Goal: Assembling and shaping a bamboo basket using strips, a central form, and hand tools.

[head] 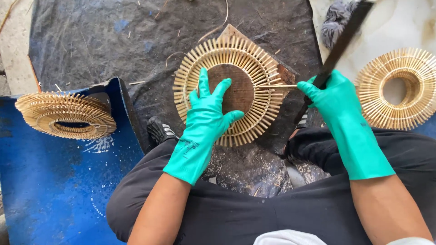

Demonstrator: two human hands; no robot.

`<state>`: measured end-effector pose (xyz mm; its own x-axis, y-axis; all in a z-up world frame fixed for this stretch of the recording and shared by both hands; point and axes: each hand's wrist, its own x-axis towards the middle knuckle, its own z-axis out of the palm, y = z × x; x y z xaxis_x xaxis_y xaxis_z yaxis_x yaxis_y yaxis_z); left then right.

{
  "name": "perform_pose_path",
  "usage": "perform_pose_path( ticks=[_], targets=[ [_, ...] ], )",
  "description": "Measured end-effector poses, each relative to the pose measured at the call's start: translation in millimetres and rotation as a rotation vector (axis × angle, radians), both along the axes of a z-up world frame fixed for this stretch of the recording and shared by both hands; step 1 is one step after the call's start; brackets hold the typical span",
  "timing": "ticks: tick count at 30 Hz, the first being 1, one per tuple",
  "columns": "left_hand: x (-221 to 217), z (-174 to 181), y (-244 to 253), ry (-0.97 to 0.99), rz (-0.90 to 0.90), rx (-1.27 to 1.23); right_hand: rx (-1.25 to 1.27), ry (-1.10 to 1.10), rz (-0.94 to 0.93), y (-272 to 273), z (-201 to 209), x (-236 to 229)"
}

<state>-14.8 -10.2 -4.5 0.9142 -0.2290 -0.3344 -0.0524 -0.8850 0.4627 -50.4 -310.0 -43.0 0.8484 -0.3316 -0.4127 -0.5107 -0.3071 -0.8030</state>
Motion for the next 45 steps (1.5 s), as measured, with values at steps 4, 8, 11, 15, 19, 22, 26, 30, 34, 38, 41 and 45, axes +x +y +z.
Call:
perform_pose_path(
  ticks=[4,8,11,15,19,22,26,30,34,38,41,45],
  targets=[
    [2.5,3.7,-0.9,0.075,0.015,0.015,-0.019,0.020,0.030,8.8,2.4,-4.7],
    [3.7,-1.0,-0.6,0.034,-0.030,0.022,-0.111,0.035,0.063,11.7,9.3,-2.8],
    [3.2,4.9,-1.8,0.050,-0.027,0.042,-0.225,0.042,0.114,14.9,18.7,-4.0],
    [1.2,8.1,-2.5,0.041,-0.001,0.047,-0.350,0.069,0.170,15.6,34.2,-2.0],
    [-0.5,7.3,-7.0,-0.034,0.014,0.083,-0.154,0.054,0.089,24.6,74.7,-29.7],
    [2.7,14.7,-9.6,0.046,0.040,0.087,0.210,0.113,-0.058,37.3,96.3,-71.6],
    [0.0,14.0,-17.1,0.088,0.091,0.105,0.394,0.255,-0.063,68.3,103.8,-120.7],
    [-6.5,-1.0,-11.5,-0.006,0.074,0.097,0.565,0.284,-0.089,86.6,82.4,-133.3],
    [-2.3,5.8,-8.4,0.009,0.076,0.071,0.563,0.282,-0.055,92.5,81.2,-132.6],
    [-5.9,6.6,-7.3,0.031,0.064,0.039,0.595,0.294,-0.126,92.9,80.2,-135.1],
    [-0.6,13.4,-5.9,0.016,0.050,0.029,0.610,0.273,-0.147,88.9,70.5,-130.2],
    [-0.1,8.1,1.9,-0.018,-0.014,0.016,0.565,0.279,-0.159,81.4,85.3,-130.8]
  ],
)
